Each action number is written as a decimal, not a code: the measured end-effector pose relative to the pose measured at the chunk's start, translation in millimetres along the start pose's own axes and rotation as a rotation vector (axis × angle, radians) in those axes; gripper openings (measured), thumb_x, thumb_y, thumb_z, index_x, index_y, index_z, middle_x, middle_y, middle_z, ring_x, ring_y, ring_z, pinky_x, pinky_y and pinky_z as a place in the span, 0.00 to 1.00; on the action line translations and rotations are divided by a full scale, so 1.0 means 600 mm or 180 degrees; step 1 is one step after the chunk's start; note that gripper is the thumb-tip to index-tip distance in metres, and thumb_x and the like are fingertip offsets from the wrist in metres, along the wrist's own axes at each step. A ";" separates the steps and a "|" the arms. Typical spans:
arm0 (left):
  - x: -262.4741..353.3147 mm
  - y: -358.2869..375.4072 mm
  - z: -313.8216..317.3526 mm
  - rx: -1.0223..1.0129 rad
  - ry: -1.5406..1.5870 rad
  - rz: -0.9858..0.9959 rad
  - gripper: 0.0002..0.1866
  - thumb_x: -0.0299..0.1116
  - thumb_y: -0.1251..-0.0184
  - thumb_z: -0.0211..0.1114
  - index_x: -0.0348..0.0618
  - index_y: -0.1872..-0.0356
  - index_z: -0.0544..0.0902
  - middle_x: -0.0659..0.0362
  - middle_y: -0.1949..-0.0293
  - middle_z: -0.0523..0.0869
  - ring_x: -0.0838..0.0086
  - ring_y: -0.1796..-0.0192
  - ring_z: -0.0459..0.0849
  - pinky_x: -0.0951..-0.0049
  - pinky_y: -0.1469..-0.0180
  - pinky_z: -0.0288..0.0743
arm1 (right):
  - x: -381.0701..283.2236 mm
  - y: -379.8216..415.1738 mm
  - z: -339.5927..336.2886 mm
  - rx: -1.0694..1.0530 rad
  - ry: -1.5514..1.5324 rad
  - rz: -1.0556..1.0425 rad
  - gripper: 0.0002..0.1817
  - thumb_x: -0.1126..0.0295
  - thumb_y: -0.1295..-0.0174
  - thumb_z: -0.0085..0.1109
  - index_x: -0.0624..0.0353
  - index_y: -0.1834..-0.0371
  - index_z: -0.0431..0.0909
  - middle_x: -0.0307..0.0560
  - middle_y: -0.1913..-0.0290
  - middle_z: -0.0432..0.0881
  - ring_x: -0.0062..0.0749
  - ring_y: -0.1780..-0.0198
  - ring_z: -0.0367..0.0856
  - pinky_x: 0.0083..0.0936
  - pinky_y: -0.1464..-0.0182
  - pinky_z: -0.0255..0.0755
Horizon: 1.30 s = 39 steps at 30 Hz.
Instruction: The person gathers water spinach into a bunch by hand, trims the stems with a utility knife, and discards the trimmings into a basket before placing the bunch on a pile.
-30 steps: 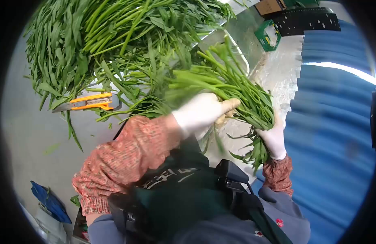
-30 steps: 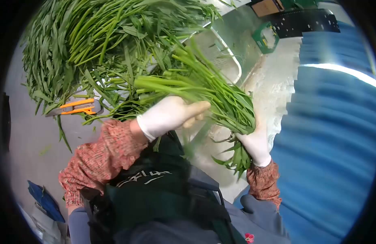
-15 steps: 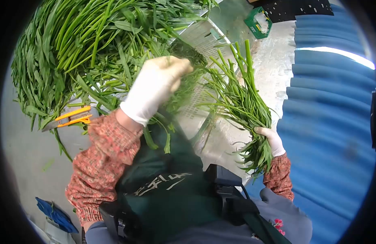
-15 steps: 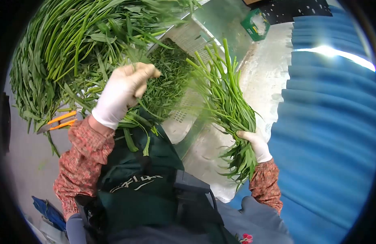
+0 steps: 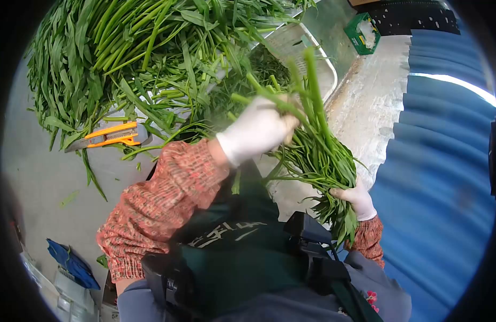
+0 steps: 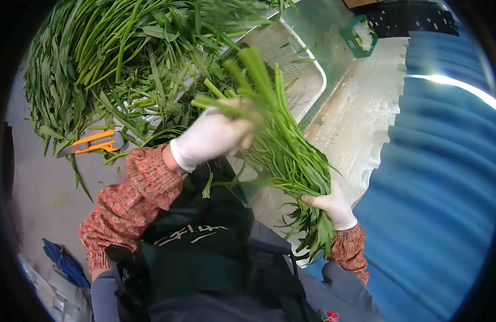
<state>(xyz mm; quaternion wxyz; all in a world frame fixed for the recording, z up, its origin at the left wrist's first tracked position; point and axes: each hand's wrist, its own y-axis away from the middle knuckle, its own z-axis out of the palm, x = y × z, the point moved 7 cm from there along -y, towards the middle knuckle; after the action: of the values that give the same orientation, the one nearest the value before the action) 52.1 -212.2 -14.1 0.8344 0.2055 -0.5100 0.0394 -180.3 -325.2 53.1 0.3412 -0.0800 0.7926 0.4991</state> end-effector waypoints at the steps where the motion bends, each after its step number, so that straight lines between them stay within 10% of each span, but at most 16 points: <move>1: 0.005 0.001 -0.020 0.0239 0.0216 -0.0005 0.12 0.40 0.29 0.57 0.43 0.61 0.79 0.64 0.78 0.79 0.83 0.82 0.74 0.79 0.79 0.67 | 0.007 -0.001 -0.003 0.0017 -0.0112 -0.0014 0.32 0.82 0.48 0.65 0.67 0.36 0.71 0.45 0.44 0.81 0.27 0.45 0.78 0.25 0.40 0.70; 5: 0.087 0.024 -0.143 0.1348 0.0980 0.0754 0.09 0.37 0.30 0.54 0.47 0.69 0.77 0.69 0.81 0.71 0.87 0.85 0.59 0.82 0.84 0.50 | 0.028 -0.010 -0.022 -0.0014 -0.0317 -0.0049 0.36 0.79 0.49 0.64 0.66 0.32 0.67 0.46 0.40 0.78 0.30 0.42 0.77 0.28 0.37 0.68; 10: 0.118 0.052 -0.097 0.0813 -0.0537 0.0466 0.16 0.40 0.32 0.62 0.42 0.50 0.83 0.70 0.81 0.74 0.91 0.82 0.65 0.87 0.82 0.55 | 0.024 -0.013 -0.010 -0.0039 -0.0411 -0.0012 0.37 0.78 0.50 0.64 0.66 0.31 0.66 0.46 0.39 0.77 0.31 0.40 0.75 0.29 0.35 0.66; 13: 0.065 0.045 -0.031 0.1255 -0.2827 0.2217 0.17 0.37 0.38 0.67 0.37 0.52 0.83 0.50 0.75 0.85 0.63 0.77 0.83 0.68 0.72 0.76 | 0.020 -0.011 -0.001 -0.0140 -0.0384 0.0013 0.37 0.81 0.50 0.64 0.66 0.32 0.67 0.46 0.40 0.78 0.30 0.40 0.75 0.29 0.36 0.67; 16: 0.032 0.025 -0.019 0.0812 -0.3423 0.1211 0.14 0.35 0.39 0.67 0.37 0.57 0.84 0.44 0.69 0.85 0.53 0.69 0.85 0.61 0.66 0.78 | 0.017 -0.005 0.006 -0.0286 -0.0231 -0.0061 0.36 0.82 0.51 0.67 0.66 0.34 0.69 0.45 0.41 0.79 0.29 0.42 0.76 0.28 0.36 0.68; 21: 0.060 0.030 -0.104 0.1505 -0.2389 0.1303 0.10 0.33 0.33 0.62 0.35 0.66 0.83 0.53 0.78 0.83 0.70 0.78 0.82 0.69 0.73 0.74 | 0.035 -0.004 -0.005 -0.0294 -0.0309 0.0046 0.38 0.80 0.51 0.67 0.66 0.32 0.67 0.45 0.39 0.78 0.30 0.40 0.76 0.28 0.36 0.67; 23: 0.086 0.045 -0.140 0.1978 -0.1940 0.1388 0.09 0.33 0.35 0.62 0.36 0.68 0.83 0.48 0.79 0.83 0.59 0.76 0.84 0.65 0.71 0.76 | 0.046 -0.011 -0.011 -0.0302 -0.0469 0.0007 0.40 0.80 0.51 0.66 0.66 0.30 0.64 0.46 0.38 0.77 0.30 0.39 0.75 0.29 0.35 0.67; 26: 0.114 0.071 -0.152 0.1745 -0.1020 0.0823 0.12 0.35 0.31 0.61 0.35 0.67 0.84 0.61 0.82 0.82 0.84 0.84 0.77 0.80 0.79 0.69 | 0.043 -0.013 -0.006 -0.0288 -0.0700 0.0090 0.41 0.79 0.50 0.64 0.65 0.28 0.61 0.47 0.35 0.74 0.32 0.36 0.72 0.30 0.33 0.64; 31: 0.031 0.071 -0.062 0.0489 -0.0514 -0.0304 0.14 0.41 0.32 0.66 0.38 0.66 0.83 0.63 0.81 0.81 0.85 0.84 0.75 0.84 0.80 0.67 | 0.047 -0.019 -0.009 -0.0227 -0.0664 0.0130 0.42 0.78 0.49 0.64 0.64 0.27 0.59 0.48 0.34 0.73 0.34 0.34 0.71 0.31 0.31 0.63; 39: -0.026 0.040 -0.004 0.0094 -0.0383 -0.0298 0.14 0.36 0.32 0.63 0.33 0.67 0.86 0.62 0.82 0.82 0.83 0.82 0.75 0.79 0.78 0.69 | 0.026 -0.005 0.019 -0.0514 -0.0311 -0.0136 0.46 0.77 0.53 0.69 0.65 0.27 0.59 0.47 0.34 0.73 0.33 0.34 0.70 0.32 0.31 0.61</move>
<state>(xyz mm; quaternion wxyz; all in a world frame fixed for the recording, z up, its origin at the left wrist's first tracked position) 40.0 -187.0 -21.4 0.8000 0.2434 -0.5483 -0.0046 -185.6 -313.6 38.0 0.3825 -0.0997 0.7303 0.5572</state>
